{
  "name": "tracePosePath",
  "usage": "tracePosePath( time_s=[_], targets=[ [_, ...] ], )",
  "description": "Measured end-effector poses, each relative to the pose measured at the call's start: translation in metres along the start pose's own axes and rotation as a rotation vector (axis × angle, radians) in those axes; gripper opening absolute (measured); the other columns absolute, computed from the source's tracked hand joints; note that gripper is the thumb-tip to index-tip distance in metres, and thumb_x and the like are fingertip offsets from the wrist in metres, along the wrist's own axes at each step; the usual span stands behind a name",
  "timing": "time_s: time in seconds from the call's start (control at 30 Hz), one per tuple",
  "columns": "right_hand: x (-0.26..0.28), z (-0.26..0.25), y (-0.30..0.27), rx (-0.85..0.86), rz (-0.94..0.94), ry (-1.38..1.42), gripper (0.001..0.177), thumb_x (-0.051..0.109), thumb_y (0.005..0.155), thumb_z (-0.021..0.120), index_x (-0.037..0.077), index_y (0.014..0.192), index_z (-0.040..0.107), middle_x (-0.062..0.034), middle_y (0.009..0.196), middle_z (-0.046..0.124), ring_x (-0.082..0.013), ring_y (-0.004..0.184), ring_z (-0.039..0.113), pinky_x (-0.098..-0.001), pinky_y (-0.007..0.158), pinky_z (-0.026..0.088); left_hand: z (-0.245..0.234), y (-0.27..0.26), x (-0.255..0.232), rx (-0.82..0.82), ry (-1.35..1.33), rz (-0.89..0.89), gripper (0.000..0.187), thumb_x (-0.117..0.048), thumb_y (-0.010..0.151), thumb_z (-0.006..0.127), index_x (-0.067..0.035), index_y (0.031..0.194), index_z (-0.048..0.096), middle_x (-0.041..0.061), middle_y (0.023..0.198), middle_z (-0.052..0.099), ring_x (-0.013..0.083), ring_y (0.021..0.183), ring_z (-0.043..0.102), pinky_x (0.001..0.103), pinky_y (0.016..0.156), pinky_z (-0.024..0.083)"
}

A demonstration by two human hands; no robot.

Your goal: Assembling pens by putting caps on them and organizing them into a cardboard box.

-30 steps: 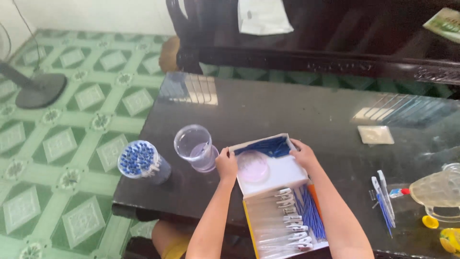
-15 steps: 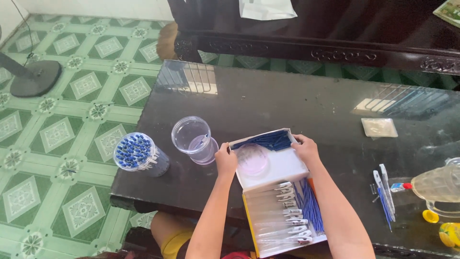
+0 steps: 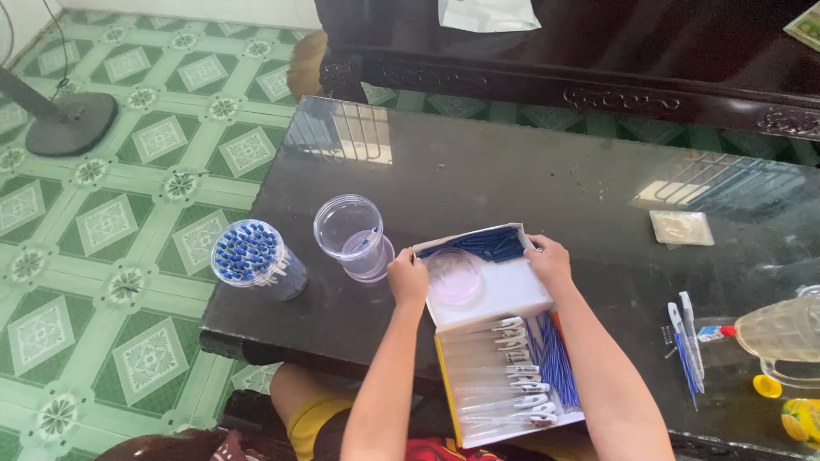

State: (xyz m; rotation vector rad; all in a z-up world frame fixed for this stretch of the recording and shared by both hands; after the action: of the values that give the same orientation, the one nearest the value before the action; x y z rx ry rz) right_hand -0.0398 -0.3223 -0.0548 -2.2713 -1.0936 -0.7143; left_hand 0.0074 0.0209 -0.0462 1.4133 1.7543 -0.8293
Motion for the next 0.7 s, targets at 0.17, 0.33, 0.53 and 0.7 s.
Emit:
tracePosePath(
  time_s=[0.17,0.33,0.53,0.7],
  targets=[
    [-0.001,0.003,0.019,-0.016,-0.163,-0.072,0.042,0.027,0.082,0.067,0.024,0.122,0.077,-0.0106,0.122,0.076,-0.0373,0.12,0.066,-0.0489,0.107,0.05,0.002,0.001,0.0,-0.085,-0.054,0.04,0.026,-0.004,0.087,0.063,0.001,0.11,0.076,0.023,0.1,0.077,0.0387,0.102,0.073,0.049,0.09,0.058],
    [-0.003,0.0,0.029,-0.035,-0.189,-0.041,0.041,0.029,0.086,0.063,0.021,0.123,0.077,-0.0098,0.124,0.075,-0.0359,0.12,0.065,-0.0477,0.107,0.049,0.014,0.024,-0.001,-0.101,-0.03,0.096,0.021,-0.004,0.087,0.062,-0.002,0.103,0.077,0.021,0.095,0.077,0.0402,0.098,0.072,0.049,0.091,0.056],
    [-0.027,-0.005,0.03,-0.067,-0.152,-0.073,0.044,0.027,0.08,0.07,0.026,0.124,0.077,-0.0054,0.124,0.075,-0.0325,0.121,0.066,-0.0464,0.107,0.051,0.026,0.03,-0.009,-0.013,-0.037,0.132,0.022,-0.007,0.089,0.062,-0.003,0.106,0.077,0.017,0.096,0.077,0.0371,0.1,0.072,0.046,0.095,0.054],
    [-0.043,-0.003,0.003,-0.104,0.092,0.022,0.045,0.031,0.077,0.068,0.034,0.121,0.077,0.0008,0.117,0.077,-0.0264,0.117,0.068,-0.0409,0.105,0.052,0.036,0.03,-0.011,0.073,0.005,0.099,0.025,-0.009,0.088,0.063,-0.008,0.108,0.077,0.015,0.099,0.078,0.0352,0.101,0.073,0.044,0.094,0.056]
  ],
)
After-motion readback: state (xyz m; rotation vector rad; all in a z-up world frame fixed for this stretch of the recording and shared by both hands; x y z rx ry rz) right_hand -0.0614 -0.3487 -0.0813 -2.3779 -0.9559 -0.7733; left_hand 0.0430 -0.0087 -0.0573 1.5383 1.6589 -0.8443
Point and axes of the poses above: each hand's wrist, its own y-axis towards the middle knuckle, its own z-axis out of the palm, x = y × z, the point moved 6 cm from there along y, towards the middle knuckle
